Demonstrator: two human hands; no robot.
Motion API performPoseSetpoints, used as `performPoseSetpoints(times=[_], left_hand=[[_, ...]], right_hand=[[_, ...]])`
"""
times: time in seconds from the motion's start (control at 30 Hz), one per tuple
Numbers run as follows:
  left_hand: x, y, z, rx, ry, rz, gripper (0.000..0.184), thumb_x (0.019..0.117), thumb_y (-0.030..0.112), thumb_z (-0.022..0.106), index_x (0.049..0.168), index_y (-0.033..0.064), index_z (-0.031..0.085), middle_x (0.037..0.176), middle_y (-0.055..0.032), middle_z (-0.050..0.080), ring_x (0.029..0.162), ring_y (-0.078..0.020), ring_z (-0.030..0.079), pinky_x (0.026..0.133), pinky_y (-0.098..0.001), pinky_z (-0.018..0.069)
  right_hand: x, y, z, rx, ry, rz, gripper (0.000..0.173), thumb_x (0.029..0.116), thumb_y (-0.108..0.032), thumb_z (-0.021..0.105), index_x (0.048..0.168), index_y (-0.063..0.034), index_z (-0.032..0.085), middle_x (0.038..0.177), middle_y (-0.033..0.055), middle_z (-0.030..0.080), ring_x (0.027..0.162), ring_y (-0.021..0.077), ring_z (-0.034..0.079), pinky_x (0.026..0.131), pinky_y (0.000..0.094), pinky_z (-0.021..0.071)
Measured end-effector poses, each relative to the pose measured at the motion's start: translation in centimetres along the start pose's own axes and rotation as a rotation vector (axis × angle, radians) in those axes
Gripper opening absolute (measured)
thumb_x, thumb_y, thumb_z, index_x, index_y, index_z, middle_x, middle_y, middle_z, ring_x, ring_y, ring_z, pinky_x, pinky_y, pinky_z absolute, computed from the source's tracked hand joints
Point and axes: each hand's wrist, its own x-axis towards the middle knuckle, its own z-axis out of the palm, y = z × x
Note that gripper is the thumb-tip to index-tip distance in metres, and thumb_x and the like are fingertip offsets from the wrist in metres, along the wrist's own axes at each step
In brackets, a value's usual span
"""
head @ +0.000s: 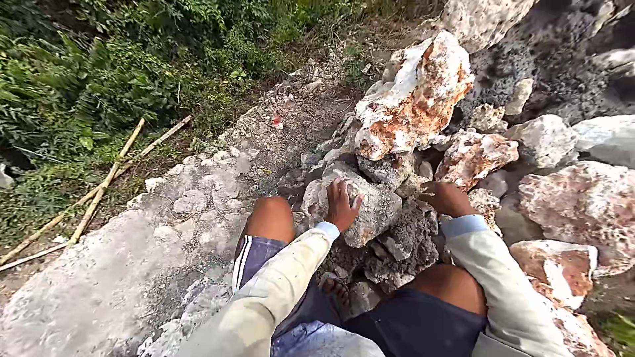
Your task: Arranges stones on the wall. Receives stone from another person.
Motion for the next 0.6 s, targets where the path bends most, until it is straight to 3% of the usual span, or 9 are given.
performPoseSetpoints(times=[0.13,0.3,0.47,0.6], left_hand=[[0.0,-0.5,0.2,-0.033,-0.013,-0.023,0.062,0.0948,0.043,0.068,0.139,0.0015,0.056,0.15,-0.0232,0.045,0.142,-0.0401,0.041,0.119,-0.0513,0.0349],[0.5,-0.8,-0.2,-0.052,-0.019,-0.015,0.063,0.0907,0.046,0.069,0.134,0.0014,0.06,0.144,-0.0258,0.05,0.136,-0.0416,0.045,0.117,-0.0496,0.0357],[0.4,-0.6,-0.8,-0.073,-0.04,-0.03,0.064,0.0903,0.045,0.071,0.134,-0.0002,0.06,0.146,-0.0283,0.048,0.137,-0.0443,0.044,0.117,-0.0506,0.0366],[0.8,-0.3,-1.1,-0.067,-0.062,-0.048,0.066,0.0899,0.045,0.072,0.135,-0.0017,0.059,0.146,-0.0287,0.046,0.137,-0.0437,0.043,0.117,-0.0499,0.0361]], right_hand=[[0.2,-0.6,-0.2,-0.02,-0.039,0.032,0.054,0.0954,-0.049,0.068,0.138,-0.0169,0.064,0.122,0.0213,0.07,0.116,0.0465,0.064,0.097,0.0728,0.046],[-0.2,-1.5,-1.5,0.002,-0.017,0.069,0.054,0.0966,-0.051,0.065,0.141,-0.0205,0.062,0.125,0.0183,0.07,0.117,0.0427,0.065,0.098,0.0702,0.0465],[-2.1,-3.5,-3.6,-0.002,0.053,0.056,0.055,0.0969,-0.053,0.065,0.138,-0.0167,0.064,0.124,0.0216,0.069,0.116,0.0449,0.064,0.098,0.0698,0.0464],[-4.2,-5.1,-5.8,0.0,0.188,0.009,0.053,0.0959,-0.051,0.068,0.137,-0.0177,0.065,0.116,0.0233,0.07,0.108,0.0476,0.066,0.088,0.0723,0.0486]])
